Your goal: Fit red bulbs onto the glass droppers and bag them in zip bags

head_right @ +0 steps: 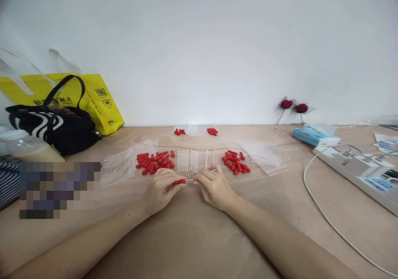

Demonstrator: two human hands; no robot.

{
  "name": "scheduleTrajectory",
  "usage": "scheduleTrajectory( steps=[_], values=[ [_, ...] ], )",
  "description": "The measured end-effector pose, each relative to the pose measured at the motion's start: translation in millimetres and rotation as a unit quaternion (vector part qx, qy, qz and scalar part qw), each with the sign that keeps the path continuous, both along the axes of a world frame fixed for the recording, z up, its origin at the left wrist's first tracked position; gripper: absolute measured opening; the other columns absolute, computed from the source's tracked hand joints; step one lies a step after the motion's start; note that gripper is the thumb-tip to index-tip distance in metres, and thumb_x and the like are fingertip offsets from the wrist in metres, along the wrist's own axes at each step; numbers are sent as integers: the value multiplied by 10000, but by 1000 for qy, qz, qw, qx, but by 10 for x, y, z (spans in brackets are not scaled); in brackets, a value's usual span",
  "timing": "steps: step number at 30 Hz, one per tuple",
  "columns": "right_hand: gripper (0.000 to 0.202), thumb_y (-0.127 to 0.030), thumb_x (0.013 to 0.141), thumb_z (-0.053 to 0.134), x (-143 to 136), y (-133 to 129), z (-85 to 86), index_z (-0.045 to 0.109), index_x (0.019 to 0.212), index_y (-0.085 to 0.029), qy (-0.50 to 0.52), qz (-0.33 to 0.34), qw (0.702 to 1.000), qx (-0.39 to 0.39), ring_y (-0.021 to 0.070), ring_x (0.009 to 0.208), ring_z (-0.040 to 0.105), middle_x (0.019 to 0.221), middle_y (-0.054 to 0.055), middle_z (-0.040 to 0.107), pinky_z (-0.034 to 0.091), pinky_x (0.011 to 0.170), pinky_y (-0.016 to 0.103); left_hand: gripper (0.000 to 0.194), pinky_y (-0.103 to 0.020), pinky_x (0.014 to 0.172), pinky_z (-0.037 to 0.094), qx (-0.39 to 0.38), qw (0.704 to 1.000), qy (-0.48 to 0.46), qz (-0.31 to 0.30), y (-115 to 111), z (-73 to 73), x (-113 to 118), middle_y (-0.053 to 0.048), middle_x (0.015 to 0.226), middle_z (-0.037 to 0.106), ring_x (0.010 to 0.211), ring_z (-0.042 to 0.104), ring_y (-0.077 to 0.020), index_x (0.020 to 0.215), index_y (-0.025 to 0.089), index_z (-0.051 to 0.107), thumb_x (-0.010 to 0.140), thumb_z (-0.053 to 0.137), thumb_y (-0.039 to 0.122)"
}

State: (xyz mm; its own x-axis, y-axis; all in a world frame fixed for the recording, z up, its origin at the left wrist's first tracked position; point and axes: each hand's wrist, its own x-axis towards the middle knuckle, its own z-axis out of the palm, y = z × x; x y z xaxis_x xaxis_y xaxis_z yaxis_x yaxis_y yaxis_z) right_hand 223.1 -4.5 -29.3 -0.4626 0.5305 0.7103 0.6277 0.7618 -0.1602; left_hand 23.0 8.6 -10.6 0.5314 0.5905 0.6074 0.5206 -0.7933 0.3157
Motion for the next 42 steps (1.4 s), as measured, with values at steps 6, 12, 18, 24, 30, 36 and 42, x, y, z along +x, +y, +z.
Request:
scheduleTrajectory(
  steps=[6,12,18,24,30,36,42],
  values=[
    [164,-152,852,400,-44,-48,8,564,842,-150,14,-1,999,47,105,571,469,665,13,609,284,695,294,133,-312,718,293,4,1000,-13,21,-97,29,84,35,636,642,628,532,-117,741,201,615,810,528,273],
    [170,-154,846,402,-37,-52,4,568,811,-147,1,6,999,47,102,563,464,642,8,598,281,684,291,174,-321,739,293,-10,1000,8,9,-82,-6,72,23,641,639,641,536,-124,733,205,614,818,502,306],
    [189,-171,860,389,-39,-45,15,575,833,-148,-4,7,1000,26,101,575,477,655,8,602,285,699,298,173,-324,754,310,-43,999,16,-1,-58,-32,62,13,686,657,663,550,-133,770,213,617,826,489,314],
    [178,-196,859,425,-40,-41,40,588,924,-166,-17,-2,1000,10,124,675,496,766,26,629,279,723,312,139,-327,786,305,-39,999,6,-2,-13,-9,14,13,781,682,708,563,-137,860,235,624,822,501,288],
    [226,-140,822,440,-41,-69,52,616,956,-188,-63,-56,995,49,144,707,460,745,34,597,256,726,334,129,-341,778,305,-37,999,30,21,29,1,-44,15,802,679,751,563,-153,868,250,627,810,516,283],
    [187,-193,799,465,18,17,54,627,891,-179,-7,-164,986,-21,151,686,488,669,26,587,240,660,309,401,-375,774,333,0,987,44,156,101,15,-88,-46,967,633,904,521,-234,1067,205,536,710,613,370],
    [202,-208,746,448,91,280,109,580,895,-171,28,-361,925,-120,203,774,544,715,40,639,229,710,332,165,-414,770,317,33,961,64,266,254,31,-176,-36,909,630,866,516,-251,863,233,605,718,592,311]
  ],
)
